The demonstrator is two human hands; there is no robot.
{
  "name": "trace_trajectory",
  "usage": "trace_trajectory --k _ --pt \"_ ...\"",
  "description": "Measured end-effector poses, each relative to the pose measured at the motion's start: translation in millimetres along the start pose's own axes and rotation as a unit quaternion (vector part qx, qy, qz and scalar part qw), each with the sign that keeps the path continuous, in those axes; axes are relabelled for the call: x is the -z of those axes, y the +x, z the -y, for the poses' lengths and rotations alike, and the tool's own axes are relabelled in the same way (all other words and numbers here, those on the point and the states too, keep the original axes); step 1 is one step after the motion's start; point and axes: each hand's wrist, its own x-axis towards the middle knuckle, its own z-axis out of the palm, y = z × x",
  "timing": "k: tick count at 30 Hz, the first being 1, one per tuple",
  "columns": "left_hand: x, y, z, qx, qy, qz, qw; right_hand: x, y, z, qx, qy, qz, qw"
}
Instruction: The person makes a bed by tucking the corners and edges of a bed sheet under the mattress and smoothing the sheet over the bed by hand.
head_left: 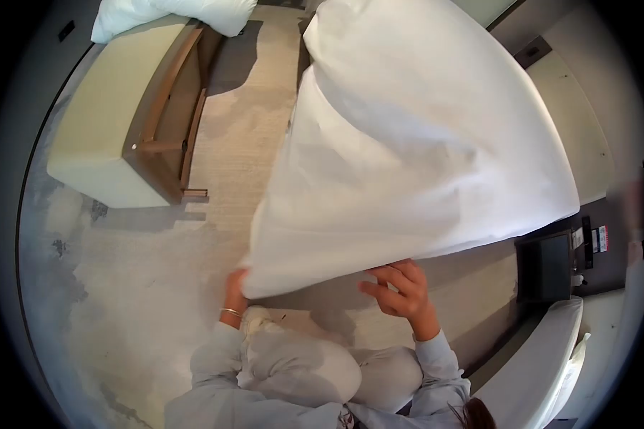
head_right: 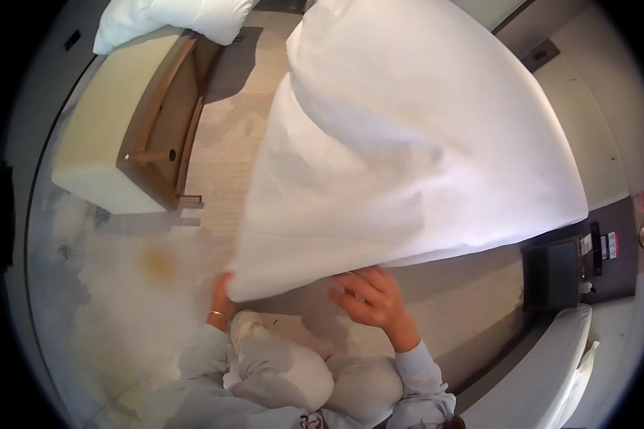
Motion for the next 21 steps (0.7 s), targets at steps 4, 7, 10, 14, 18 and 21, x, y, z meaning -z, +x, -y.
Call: trace_trajectory --k 4,7,10,14,18,21 --pt "-28.9 13.2 2.3 0.288 0.38 0.518 0.71 -7.5 6.4 7.9 0.05 0.015 0.025 0.998" --pt "-80.2 80.2 -7.0 -0.103 0.638 0.434 0.628 -3.4 7.2 10.3 0.067 0.025 0.03 0.997" --pt "-159.2 135.6 -61.2 -0.082 0.258 0.327 0.905 0.5 3.4 11.5 0.052 0.024 0.018 0.998" --pt "-243.2 147.7 -96.6 0.043 0.262 0.363 0.893 7.8 -4.5 18.5 0.028 0.006 0.036 0.999" --pt "-262.5 131.0 -114.2 0.079 0.167 0.325 0.927 15.9 -6.4 17.9 0.01 -0.019 0.046 0.999" --pt "-241.4 99.3 -112.3 0.093 0.025 0.449 0.889 6.5 -16.3 8.7 -0.017 0.009 0.025 0.999"
